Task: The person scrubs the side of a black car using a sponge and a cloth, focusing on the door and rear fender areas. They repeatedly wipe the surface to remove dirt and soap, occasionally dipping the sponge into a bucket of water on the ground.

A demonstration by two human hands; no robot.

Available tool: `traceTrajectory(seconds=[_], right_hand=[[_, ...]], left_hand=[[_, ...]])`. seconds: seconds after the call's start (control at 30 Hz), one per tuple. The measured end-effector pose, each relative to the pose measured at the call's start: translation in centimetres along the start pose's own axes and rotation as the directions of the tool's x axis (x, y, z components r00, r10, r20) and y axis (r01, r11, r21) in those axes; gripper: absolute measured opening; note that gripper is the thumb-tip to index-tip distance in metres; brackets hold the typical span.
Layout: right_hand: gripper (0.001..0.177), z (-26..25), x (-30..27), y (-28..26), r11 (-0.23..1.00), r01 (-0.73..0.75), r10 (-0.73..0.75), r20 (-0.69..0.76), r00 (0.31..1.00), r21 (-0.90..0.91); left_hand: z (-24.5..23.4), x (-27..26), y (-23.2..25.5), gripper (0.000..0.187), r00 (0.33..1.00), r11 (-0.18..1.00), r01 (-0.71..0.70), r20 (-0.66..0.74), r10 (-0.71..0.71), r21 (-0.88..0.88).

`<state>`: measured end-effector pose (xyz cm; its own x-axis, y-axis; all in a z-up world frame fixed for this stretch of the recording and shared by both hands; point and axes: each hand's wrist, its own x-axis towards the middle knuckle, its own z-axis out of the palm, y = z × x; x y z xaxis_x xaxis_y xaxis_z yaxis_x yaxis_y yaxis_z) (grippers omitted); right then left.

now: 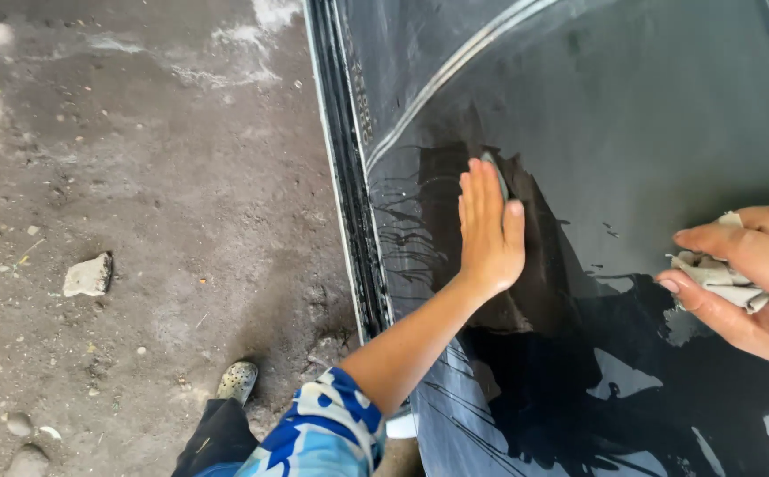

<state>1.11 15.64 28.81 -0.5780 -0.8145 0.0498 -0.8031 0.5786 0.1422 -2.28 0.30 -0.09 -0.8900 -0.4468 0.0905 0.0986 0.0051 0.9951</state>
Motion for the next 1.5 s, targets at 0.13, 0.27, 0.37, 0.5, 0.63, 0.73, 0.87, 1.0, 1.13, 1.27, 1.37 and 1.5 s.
traceTrajectory(seconds=[0.13, 0.27, 0.37, 0.5, 0.63, 0.73, 0.87, 1.0, 1.13, 1.27, 1.37, 1.5], right_hand=[[0.038, -0.7, 0.2, -0.5, 0.999, 0.04, -0.04, -0.035, 0.999, 0.002], [0.036, -2.2, 2.4, -3.5, 0.994, 0.04, -0.047, -0.068, 0.997, -0.105], [0.036, -2.6, 2.8, -3.9, 0.974, 0.038, -0.045, -0.024, 0.999, -0.224], [0.033, -2.6, 2.5, -3.5, 0.966, 0.057, -0.072, -0.051, 0.996, -0.254], [0.032, -2.7, 2.5, -4.9, 0.97, 0.043, -0.066, -0.089, 0.994, -0.24], [0.034, -2.7, 2.5, -4.2, 0.972, 0.016, -0.038, -0.085, 0.996, -0.236], [0.037, -2.3, 2.1, -3.9, 0.975, 0.032, -0.045, -0.053, 0.998, -0.219], [0.036, -2.0, 2.1, -3.5, 0.98, 0.007, -0.024, -0.083, 0.996, -0.198], [0.039, -1.4, 1.9, -2.7, 0.981, 0.014, -0.019, -0.026, 0.999, -0.195], [0.039, -1.6, 1.3, -2.8, 0.98, 0.04, -0.039, 0.006, 0.999, -0.193], [0.037, -1.6, 2.3, -2.9, 0.98, 0.024, -0.034, -0.047, 0.998, -0.197], [0.038, -1.3, 2.0, -2.3, 0.987, -0.003, -0.001, -0.023, 1.0, -0.162]], left_hand=[[-0.8, 5.2, -2.2, 0.072, 0.995, 0.995, -0.095, -0.036, 0.096, 0.016], [0.7, 4.0, -1.4, 0.071, 0.994, 0.999, -0.031, -0.105, 0.027, -0.033], [-0.9, -1.8, 2.3, 0.071, 0.973, 0.972, -0.229, 0.018, 0.229, 0.047], [-0.8, 3.3, 0.9, 0.071, 0.958, 0.957, -0.283, 0.057, 0.28, 0.067], [0.3, 7.1, 0.1, 0.067, 0.99, 0.996, -0.083, -0.109, 0.084, 0.01], [-1.1, 0.4, 1.4, 0.068, 0.962, 0.96, -0.272, -0.007, 0.273, 0.062], [-2.1, 4.3, -0.7, 0.072, 0.889, 0.884, -0.454, 0.126, 0.441, 0.108], [-0.4, 6.3, -2.4, 0.067, 0.982, 0.983, -0.182, -0.06, 0.181, 0.001], [-1.7, 0.8, 0.0, 0.071, 0.882, 0.894, -0.448, 0.169, 0.439, 0.012], [-1.2, 6.4, -2.0, 0.071, 0.926, 0.927, -0.37, 0.103, 0.362, 0.07], [-0.6, 7.0, 0.0, 0.07, 0.98, 0.985, -0.173, -0.091, 0.175, 0.026], [-1.8, 3.0, 0.3, 0.07, 0.894, 0.894, -0.444, 0.092, 0.438, 0.064]])
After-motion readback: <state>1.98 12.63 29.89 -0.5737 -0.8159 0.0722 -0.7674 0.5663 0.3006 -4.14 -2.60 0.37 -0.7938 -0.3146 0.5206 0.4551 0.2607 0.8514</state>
